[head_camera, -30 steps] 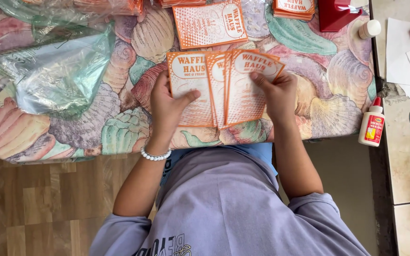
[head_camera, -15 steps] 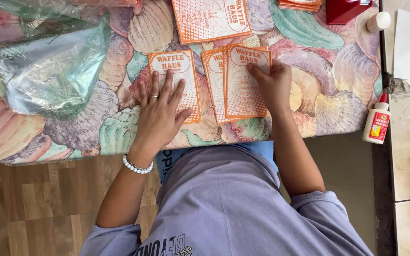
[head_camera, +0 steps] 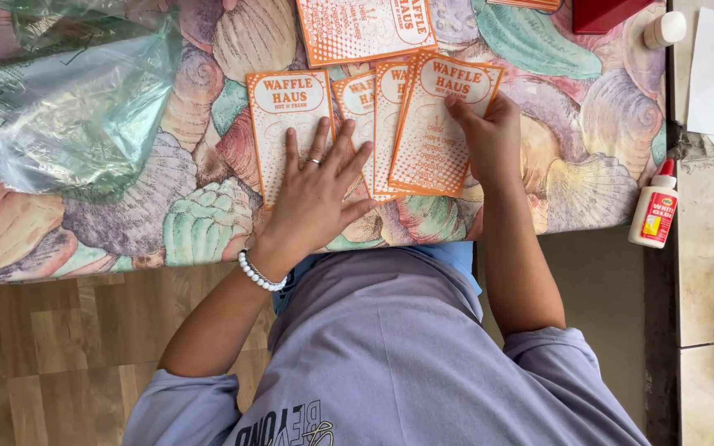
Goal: Applying glue to paper sleeves and folding them to assemble food packaging
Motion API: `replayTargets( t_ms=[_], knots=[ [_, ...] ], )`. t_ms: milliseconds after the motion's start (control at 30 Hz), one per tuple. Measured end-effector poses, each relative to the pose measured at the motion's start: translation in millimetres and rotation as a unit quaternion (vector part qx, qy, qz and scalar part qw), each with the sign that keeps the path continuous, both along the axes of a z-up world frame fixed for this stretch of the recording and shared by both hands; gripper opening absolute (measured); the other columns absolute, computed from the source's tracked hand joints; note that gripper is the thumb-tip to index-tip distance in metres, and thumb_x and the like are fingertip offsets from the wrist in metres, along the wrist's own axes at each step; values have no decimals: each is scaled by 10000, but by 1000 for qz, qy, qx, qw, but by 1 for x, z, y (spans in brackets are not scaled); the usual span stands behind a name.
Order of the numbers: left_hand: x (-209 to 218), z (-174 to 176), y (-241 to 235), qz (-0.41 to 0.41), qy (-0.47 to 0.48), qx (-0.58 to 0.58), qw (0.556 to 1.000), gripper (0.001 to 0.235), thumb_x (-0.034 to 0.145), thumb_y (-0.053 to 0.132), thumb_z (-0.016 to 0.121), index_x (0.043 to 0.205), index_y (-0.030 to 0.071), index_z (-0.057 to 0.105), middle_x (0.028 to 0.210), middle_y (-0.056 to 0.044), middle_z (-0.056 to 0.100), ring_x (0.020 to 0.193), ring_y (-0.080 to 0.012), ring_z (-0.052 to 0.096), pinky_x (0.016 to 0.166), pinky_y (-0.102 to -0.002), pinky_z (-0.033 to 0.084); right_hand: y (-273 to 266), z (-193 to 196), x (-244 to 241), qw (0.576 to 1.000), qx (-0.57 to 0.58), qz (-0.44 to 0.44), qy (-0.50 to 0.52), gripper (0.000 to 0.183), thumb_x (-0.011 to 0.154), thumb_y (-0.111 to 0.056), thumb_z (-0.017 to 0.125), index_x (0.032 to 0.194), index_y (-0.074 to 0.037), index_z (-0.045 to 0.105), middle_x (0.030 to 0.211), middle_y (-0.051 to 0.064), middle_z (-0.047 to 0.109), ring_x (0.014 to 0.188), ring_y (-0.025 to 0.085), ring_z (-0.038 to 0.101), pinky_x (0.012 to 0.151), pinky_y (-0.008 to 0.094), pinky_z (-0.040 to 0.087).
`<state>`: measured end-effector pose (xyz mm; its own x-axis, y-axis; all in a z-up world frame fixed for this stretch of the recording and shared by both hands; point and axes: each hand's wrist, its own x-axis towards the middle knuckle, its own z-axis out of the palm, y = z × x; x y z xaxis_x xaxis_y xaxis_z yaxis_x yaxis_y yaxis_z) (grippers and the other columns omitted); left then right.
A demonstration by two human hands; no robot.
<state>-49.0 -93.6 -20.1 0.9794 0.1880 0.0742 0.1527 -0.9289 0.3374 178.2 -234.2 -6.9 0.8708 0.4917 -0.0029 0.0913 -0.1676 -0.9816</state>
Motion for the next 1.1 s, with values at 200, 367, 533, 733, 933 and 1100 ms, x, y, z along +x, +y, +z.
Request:
replayTargets(
  t_ms=[200, 367, 533, 733, 933, 1100],
  knots=[
    [-13, 3, 19, -4, 11, -2, 1000, 706, 989, 500, 536, 1584, 132, 440, 1718, -165, 205, 1570, -446, 70, 1161, -760, -13, -23, 13, 26, 999, -24, -1, 22, 222, 909, -180, 843, 1062, -73, 724, 908, 21, 750, 800, 87, 724, 777, 262, 617],
    [-5, 15, 13, -62, -39, 49, 996, 673, 1032, 521, 529, 1592, 170, 406, 1684, -185, 245, 1527, -495, 250, 1173, -768, 131, -37, 9, 57, 994, -78, 69, 14, 99, 949, -135, 767, 1040, -98, 759, 1044, 27, 789, 912, 114, 760, 780, 295, 639],
    [-3, 15, 10, -56, -32, 49, 997, 546, 1046, 338, 540, 1558, 169, 458, 1672, -191, 269, 1534, -463, 232, 1177, -759, 132, -29, 0, 55, 996, -75, 51, 10, 66, 963, -152, 772, 1001, -99, 759, 962, 4, 765, 851, 112, 717, 719, 292, 605],
    [26, 14, -18, -78, -73, 21, 994, 554, 1054, 346, 564, 1549, 119, 461, 1646, -212, 316, 1513, -464, 297, 1215, -700, 175, -65, -7, 73, 986, -109, -2, -129, 357, 1036, -92, 801, 807, -162, 536, 728, -97, 451, 694, 34, 352, 632, 241, 286],
    [66, -3, -55, -95, -67, 33, 993, 562, 1019, 420, 582, 1527, 195, 502, 1643, -183, 323, 1508, -440, 311, 1201, -684, 219, -95, -11, 122, 975, -168, 8, -145, 293, 1050, -52, 849, 828, -126, 672, 707, -103, 492, 675, 43, 367, 580, 264, 307],
    [60, 8, -45, -109, -47, 37, 992, 499, 1010, 331, 564, 1489, 195, 539, 1615, -186, 384, 1491, -440, 337, 1177, -713, 199, -83, -7, 124, 963, -190, 67, -180, 51, 1033, -78, 815, 1010, -101, 776, 832, -64, 670, 705, 52, 520, 569, 266, 402]
  ],
)
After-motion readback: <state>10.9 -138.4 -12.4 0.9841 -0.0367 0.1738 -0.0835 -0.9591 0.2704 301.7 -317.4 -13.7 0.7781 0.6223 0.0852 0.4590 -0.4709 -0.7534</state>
